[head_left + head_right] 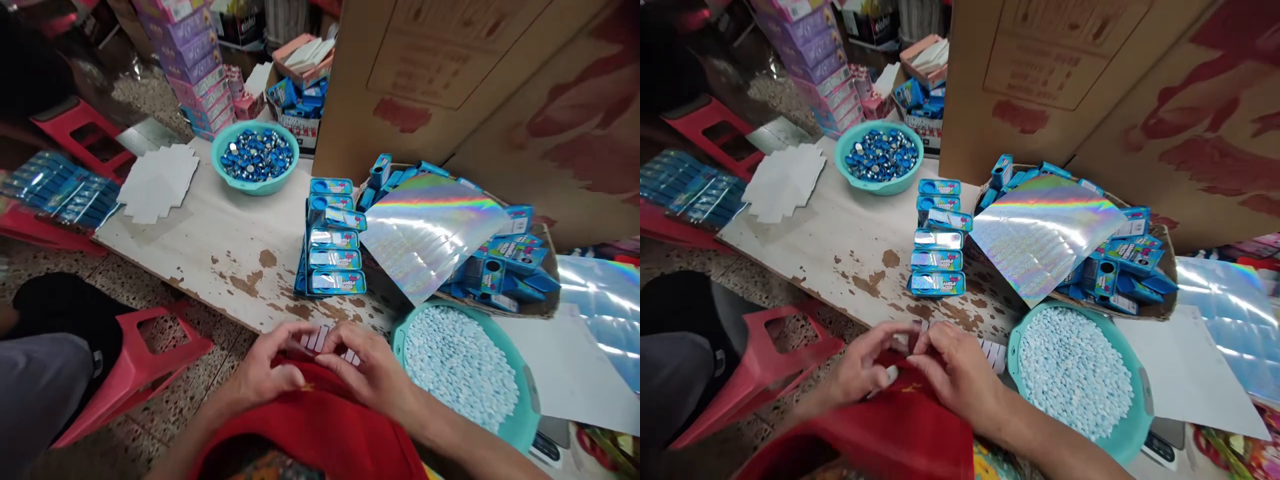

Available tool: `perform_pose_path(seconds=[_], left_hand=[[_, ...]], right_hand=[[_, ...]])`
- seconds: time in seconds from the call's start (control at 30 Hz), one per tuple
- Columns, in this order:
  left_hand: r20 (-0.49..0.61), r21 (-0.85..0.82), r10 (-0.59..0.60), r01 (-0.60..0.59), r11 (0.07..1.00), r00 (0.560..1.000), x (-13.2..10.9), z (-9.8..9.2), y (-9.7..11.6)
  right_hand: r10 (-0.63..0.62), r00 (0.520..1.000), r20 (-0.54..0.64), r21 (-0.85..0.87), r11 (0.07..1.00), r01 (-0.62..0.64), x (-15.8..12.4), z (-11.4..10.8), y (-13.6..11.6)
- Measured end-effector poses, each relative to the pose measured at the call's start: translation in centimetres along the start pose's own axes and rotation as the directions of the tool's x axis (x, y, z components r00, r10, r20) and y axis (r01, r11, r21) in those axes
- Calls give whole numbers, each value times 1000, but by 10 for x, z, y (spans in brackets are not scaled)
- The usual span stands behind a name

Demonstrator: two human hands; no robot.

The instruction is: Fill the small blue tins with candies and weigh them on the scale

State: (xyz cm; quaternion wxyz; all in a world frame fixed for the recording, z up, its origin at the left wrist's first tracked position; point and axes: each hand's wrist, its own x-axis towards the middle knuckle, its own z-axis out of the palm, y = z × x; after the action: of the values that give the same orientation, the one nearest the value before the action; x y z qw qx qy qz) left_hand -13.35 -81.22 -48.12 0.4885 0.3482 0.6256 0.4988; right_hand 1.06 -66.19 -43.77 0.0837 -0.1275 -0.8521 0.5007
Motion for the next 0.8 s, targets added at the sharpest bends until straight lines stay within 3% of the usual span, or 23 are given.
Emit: perform_pose_path(seconds=[0.07, 0.13, 0.27, 0.33, 0.4, 0.57, 0.7, 0.8], left_hand=[[53, 56, -46, 43, 997, 998, -4, 0, 41], [-23, 123, -57, 59, 991, 998, 6, -4, 72], [-166, 225, 132, -92, 970, 977, 58, -31, 113], [-173, 269, 246, -194, 943, 954, 89, -48, 127], [-154, 311, 319, -261, 914, 935, 117, -63, 138], [-100, 374, 328, -270, 887, 939, 167, -83, 139], [-84, 367, 308, -258, 894, 948, 189, -89, 113], [-156, 306, 299, -242, 921, 941, 197, -86, 87]], right_hand=[[4, 995, -98, 24, 1000, -2, 7, -15, -21], [-8, 976, -217, 6, 1000, 9, 21, -26, -33], [-63, 874, -481, -62, 997, 38, 72, -49, -32], [-84, 838, -538, -71, 996, 54, 104, -63, -25], [-83, 834, -546, -83, 996, 44, 133, -78, -15], [21, 830, -558, -152, 980, -127, 181, -96, 12], [41, 863, -504, -194, 968, -159, 192, -92, 33], [92, 837, -539, -112, 977, -179, 194, -89, 44]])
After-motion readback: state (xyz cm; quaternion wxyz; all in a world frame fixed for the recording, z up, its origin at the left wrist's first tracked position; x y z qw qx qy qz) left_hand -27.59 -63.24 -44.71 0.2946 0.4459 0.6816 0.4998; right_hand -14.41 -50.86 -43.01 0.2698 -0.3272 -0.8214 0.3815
